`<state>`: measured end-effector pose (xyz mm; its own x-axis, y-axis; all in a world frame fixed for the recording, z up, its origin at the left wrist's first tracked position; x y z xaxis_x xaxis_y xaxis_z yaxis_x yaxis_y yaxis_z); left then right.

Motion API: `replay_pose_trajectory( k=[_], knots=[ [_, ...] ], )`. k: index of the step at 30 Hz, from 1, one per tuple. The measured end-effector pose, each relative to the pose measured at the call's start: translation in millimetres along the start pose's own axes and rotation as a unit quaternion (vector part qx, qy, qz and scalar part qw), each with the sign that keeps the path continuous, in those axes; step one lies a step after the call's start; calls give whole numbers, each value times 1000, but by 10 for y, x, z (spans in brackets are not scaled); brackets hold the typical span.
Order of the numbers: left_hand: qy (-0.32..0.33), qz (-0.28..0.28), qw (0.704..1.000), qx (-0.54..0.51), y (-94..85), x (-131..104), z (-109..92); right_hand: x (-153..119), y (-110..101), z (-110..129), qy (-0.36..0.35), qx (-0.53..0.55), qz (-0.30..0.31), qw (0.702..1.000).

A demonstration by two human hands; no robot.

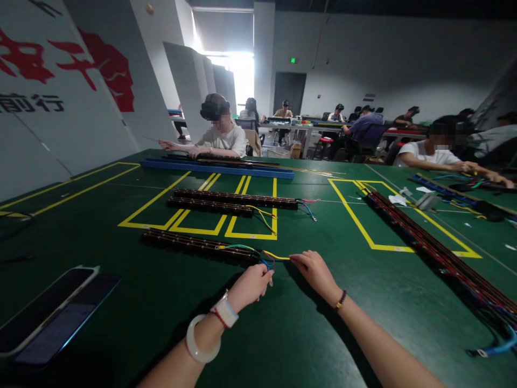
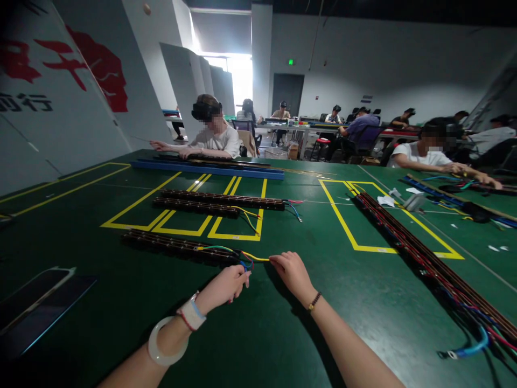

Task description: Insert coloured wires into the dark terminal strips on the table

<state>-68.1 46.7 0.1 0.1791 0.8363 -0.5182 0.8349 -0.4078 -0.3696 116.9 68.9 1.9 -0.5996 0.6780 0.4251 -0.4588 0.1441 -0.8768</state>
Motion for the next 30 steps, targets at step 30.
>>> replay_pose_trajectory(
  k=[30],
  knots=[
    [10,-333,926,179,-502,-128,-141,0,0,-82,8,-21,-17,1000]
  ],
)
Point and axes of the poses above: each hand's wrist, its own x-axis towards the middle knuckle, its own y-axis out of the palm, z = x × y, the point moved 5 cm from there along x, towards the middle knuckle, and after that the axes turned 15 degrees about -y, right-handed, at the moved point
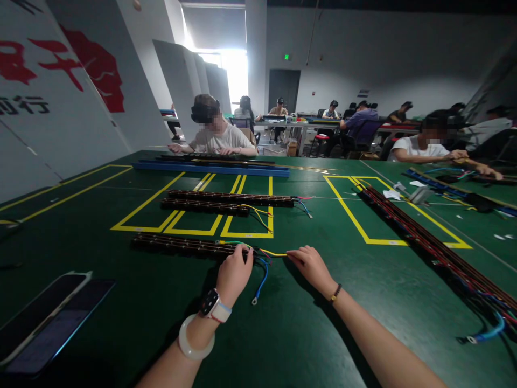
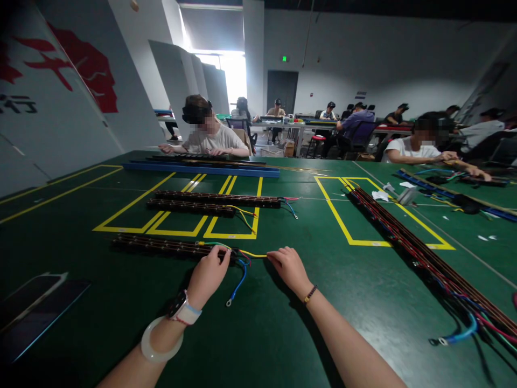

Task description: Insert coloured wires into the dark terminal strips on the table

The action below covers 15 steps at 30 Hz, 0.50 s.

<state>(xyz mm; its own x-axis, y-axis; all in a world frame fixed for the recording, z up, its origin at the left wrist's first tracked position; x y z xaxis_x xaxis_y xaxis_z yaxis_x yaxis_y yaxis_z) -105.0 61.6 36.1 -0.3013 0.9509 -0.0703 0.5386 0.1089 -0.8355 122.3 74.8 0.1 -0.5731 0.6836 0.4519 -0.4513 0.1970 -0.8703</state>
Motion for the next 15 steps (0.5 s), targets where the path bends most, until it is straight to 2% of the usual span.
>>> replay_pose_trajectory(
  k=[3,6,8,11,15],
  knots=[
    [0,45,994,-97,81,14,10,-4,10,-2,-2,3,0,1000],
    [-8,107,968,-229,191,48,29,-9,33,-1,-12,7,2,1000],
    [-3,116,955,-274,233,61,35,-10,47,2,-20,9,5,1000],
    [21,105,961,-254,260,32,13,-10,53,8,-29,11,5,1000],
    [116,60,987,-96,271,-84,-116,-9,55,9,-34,13,6,999]
  ],
)
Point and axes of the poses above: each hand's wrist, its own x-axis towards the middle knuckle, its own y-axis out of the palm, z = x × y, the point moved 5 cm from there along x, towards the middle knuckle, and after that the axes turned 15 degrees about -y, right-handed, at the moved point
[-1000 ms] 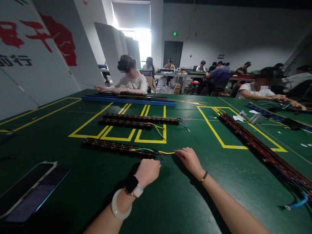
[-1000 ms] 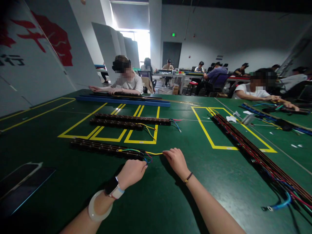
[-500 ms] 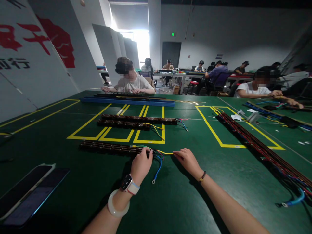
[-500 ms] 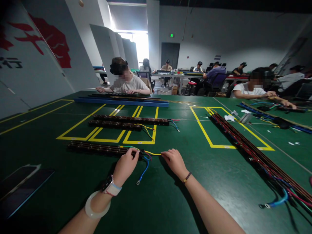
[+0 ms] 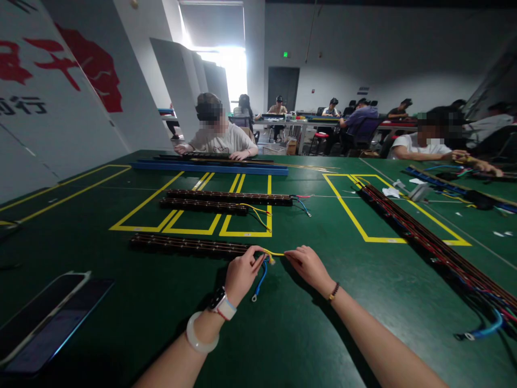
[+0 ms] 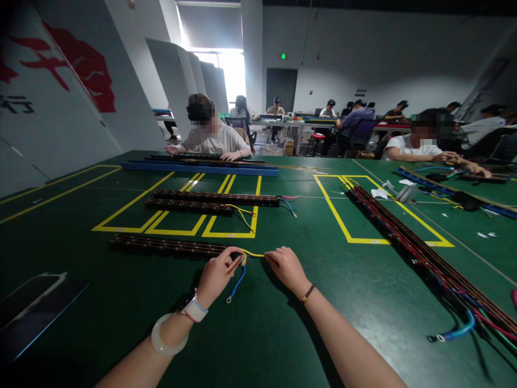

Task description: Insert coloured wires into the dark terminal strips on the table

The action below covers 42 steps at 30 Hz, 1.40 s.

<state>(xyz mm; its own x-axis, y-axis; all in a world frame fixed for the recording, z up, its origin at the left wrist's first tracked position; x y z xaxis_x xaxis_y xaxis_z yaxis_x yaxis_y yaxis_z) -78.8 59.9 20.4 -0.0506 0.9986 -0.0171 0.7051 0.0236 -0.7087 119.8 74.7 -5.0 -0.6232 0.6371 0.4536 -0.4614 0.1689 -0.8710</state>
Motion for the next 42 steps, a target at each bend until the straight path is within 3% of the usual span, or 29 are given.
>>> replay_pose_trajectory(
  k=[4,12,18,22,27,35,40,42],
  knots=[
    [48,-23,986,160,53,-45,-95,-5,10,-11,4,-2,2,1000],
    [35,17,977,210,59,-130,-114,-4,-49,-2,83,53,-12,995],
    [-31,57,989,132,65,-196,-119,21,-83,170,107,57,21,992],
    [-75,110,991,-6,123,-175,-65,22,-33,222,126,78,28,989],
    [-161,227,940,-197,275,-132,35,9,15,206,141,105,-2,984],
    [-217,251,878,-346,220,-155,18,30,5,247,116,6,-30,993],
    [-256,322,777,-477,298,-211,-32,18,41,242,98,14,-45,994],
    [-255,349,759,-487,322,-230,-52,13,38,250,87,18,-52,995]
  ],
)
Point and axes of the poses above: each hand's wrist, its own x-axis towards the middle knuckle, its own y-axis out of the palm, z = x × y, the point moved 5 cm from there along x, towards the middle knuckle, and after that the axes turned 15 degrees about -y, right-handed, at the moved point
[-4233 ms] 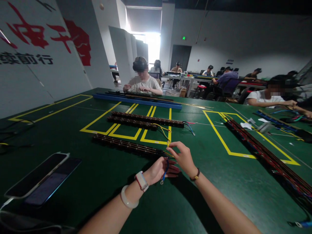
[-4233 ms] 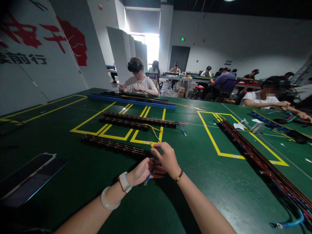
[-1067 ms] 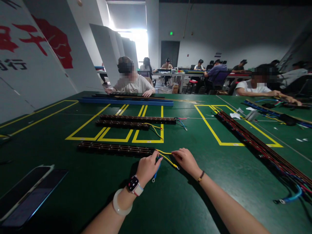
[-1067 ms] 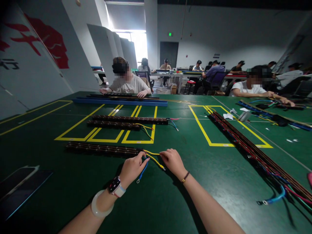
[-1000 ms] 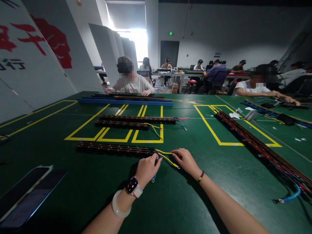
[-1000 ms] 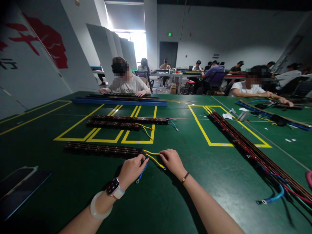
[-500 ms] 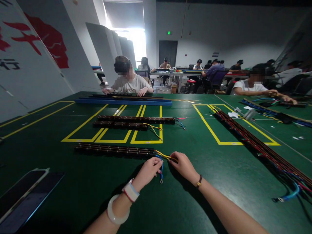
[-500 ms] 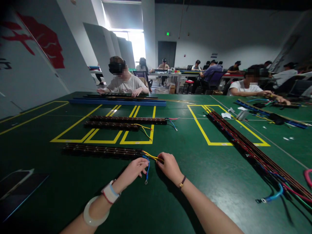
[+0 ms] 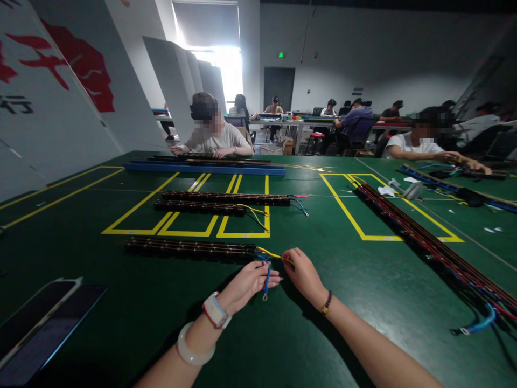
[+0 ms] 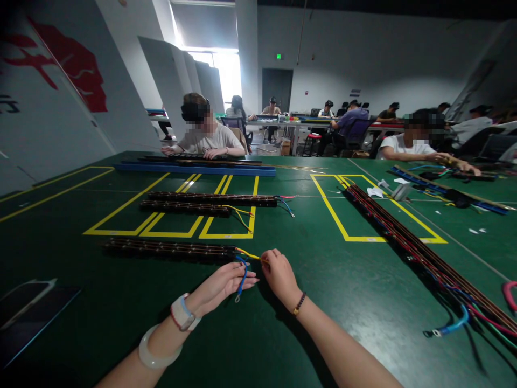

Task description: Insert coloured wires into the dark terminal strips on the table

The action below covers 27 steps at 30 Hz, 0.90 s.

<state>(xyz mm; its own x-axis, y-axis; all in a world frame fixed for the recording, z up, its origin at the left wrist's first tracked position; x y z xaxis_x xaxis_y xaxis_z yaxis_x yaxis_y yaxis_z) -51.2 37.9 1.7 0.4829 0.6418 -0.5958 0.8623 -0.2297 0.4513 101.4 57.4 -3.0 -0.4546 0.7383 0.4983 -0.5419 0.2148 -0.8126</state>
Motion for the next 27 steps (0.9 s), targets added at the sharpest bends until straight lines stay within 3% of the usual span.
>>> replay_pose_trajectory(
  k=[4,8,11,13,16,20,23,27],
  knots=[
    [7,17,1000,18,28,-5,8,0,-81,116,-50,-55,-1,997],
    [17,54,998,4,86,19,36,-14,-150,374,-119,-121,30,985],
    [32,87,996,-13,111,81,77,-44,-149,573,-128,-129,44,982],
    [43,95,994,-17,92,133,109,-61,-140,669,-107,-94,38,989],
    [46,59,997,-22,10,190,149,-76,-120,701,-28,38,28,999],
    [37,23,999,-17,-46,188,152,-85,-81,691,32,196,46,979],
    [27,19,999,-14,-31,171,136,-81,-102,695,17,205,42,978],
    [23,25,999,-40,2,157,117,-66,-179,633,-1,174,-8,985]
  ],
)
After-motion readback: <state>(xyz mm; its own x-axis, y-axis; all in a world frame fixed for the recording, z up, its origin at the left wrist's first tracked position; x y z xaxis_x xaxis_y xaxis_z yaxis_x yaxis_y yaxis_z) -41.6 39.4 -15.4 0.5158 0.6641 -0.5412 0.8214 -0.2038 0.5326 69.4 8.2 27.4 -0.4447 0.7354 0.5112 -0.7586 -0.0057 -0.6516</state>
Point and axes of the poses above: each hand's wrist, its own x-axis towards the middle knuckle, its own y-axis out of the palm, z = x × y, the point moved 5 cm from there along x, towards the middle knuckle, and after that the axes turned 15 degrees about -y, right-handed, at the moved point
